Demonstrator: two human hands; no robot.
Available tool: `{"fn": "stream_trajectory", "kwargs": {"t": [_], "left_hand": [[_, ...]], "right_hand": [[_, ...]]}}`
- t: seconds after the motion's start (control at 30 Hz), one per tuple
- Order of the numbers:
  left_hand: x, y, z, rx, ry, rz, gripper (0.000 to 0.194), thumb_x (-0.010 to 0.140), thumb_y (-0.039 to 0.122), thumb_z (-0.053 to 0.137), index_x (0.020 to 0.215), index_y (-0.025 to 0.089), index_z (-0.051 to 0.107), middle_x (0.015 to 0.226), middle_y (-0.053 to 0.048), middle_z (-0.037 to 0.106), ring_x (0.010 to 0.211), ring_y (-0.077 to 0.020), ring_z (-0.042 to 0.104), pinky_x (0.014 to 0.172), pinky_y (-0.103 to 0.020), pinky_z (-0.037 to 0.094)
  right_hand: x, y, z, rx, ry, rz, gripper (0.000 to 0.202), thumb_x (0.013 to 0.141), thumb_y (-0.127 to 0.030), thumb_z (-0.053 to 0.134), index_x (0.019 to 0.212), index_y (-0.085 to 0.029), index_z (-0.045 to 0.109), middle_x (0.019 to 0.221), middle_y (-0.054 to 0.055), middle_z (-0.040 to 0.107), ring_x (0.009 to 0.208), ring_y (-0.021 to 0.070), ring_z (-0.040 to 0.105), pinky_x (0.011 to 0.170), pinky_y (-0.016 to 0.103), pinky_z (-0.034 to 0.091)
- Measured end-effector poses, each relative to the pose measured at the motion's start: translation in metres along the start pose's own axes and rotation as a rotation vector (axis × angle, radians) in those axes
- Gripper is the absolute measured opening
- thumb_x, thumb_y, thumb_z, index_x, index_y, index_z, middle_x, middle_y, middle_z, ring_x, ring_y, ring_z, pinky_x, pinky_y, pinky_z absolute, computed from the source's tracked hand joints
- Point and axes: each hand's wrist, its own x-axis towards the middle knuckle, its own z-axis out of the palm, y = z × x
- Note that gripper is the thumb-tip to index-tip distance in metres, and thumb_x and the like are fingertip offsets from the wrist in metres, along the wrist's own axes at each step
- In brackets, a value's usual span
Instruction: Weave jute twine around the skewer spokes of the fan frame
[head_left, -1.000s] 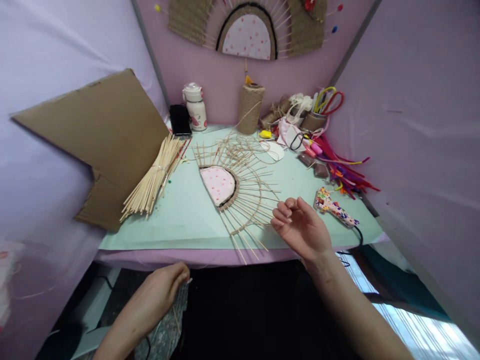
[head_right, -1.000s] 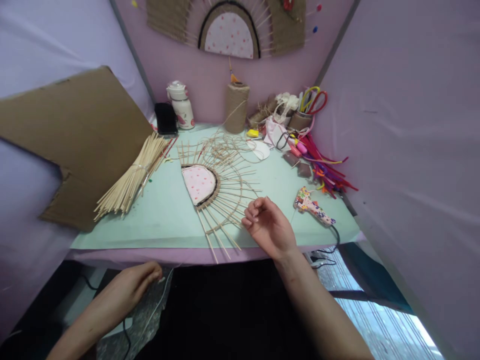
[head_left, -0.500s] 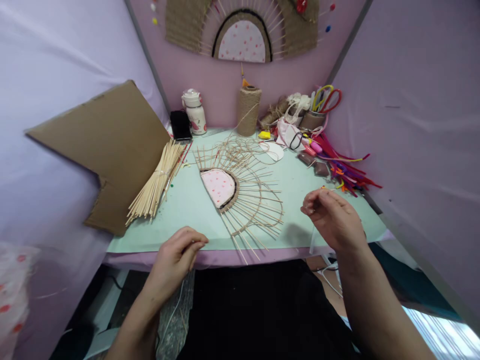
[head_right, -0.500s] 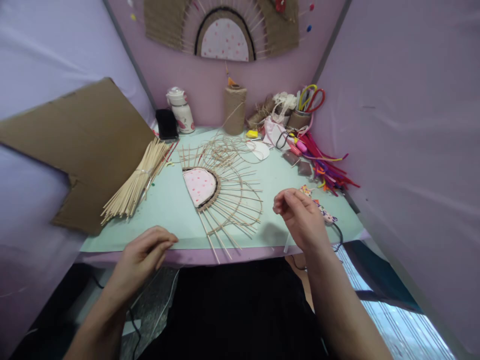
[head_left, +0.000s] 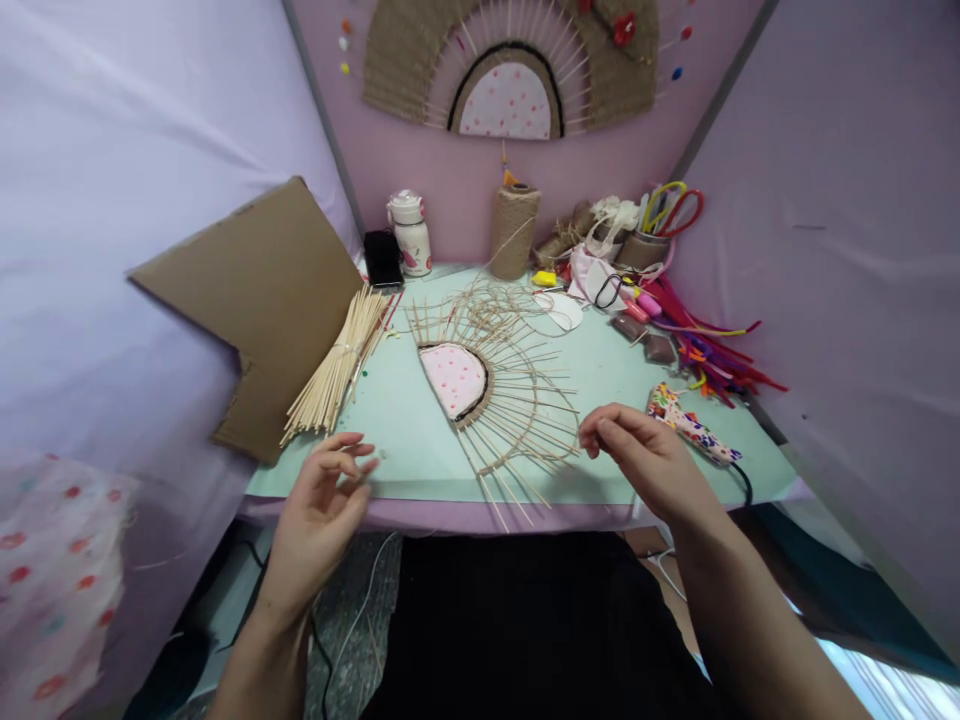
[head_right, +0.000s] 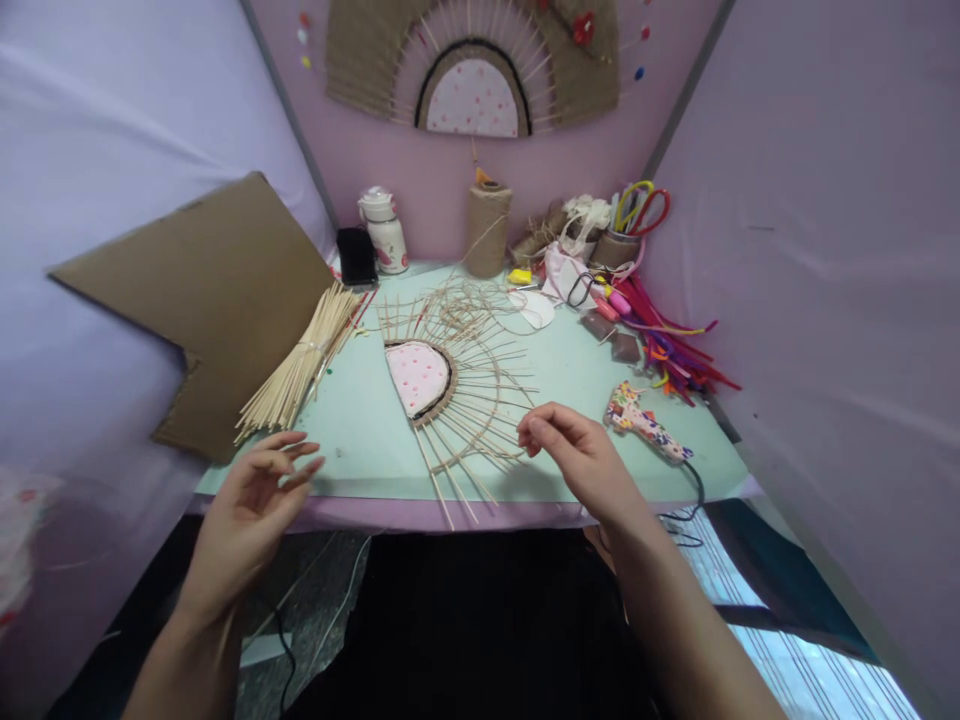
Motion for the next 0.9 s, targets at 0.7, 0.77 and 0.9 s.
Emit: {"fn": "stream_trajectory", "kwargs": {"t": [0.7, 0.77, 0.9], "left_hand": [[0.124, -0.049, 0.074, 0.689, -0.686, 0.519, 0.071, 0.072, -0.001, 0.047, 0.140, 0.019, 0.052, 0.162, -0.013, 0.027, 0.151, -0.0297, 0.021, 0.121, -0.054, 0.027], [0.132, -0.051, 0.075, 0.670, -0.731, 0.539, 0.070, 0.071, -0.001, 0.048, 0.137, 0.021, 0.055, 0.160, -0.012, 0.033, 0.151, -0.0304, 0.022, 0.121, -0.055, 0.027], [0.135, -0.060, 0.079, 0.575, -0.724, 0.576, 0.056, 0.077, 0.001, 0.047, 0.128, 0.021, 0.063, 0.146, -0.013, 0.052, 0.141, -0.0256, 0.044, 0.116, -0.048, 0.038]], "right_hand": [[0.027, 0.006, -0.015, -0.262, -0.025, 0.062, 0.029, 0.088, -0.047, 0.059, 0.090, -0.020, 0.067, 0.077, 0.003, 0.066, 0.074, 0.0170, 0.061, 0.070, 0.029, 0.048], [0.036, 0.014, -0.015, -0.274, -0.014, 0.065, 0.028, 0.088, -0.047, 0.059, 0.091, -0.020, 0.067, 0.079, 0.002, 0.067, 0.075, 0.0170, 0.060, 0.071, 0.030, 0.048], [0.044, 0.027, -0.008, -0.229, -0.073, 0.064, 0.030, 0.089, -0.047, 0.057, 0.091, -0.019, 0.066, 0.080, 0.002, 0.066, 0.073, 0.0157, 0.058, 0.068, 0.028, 0.047]]}}
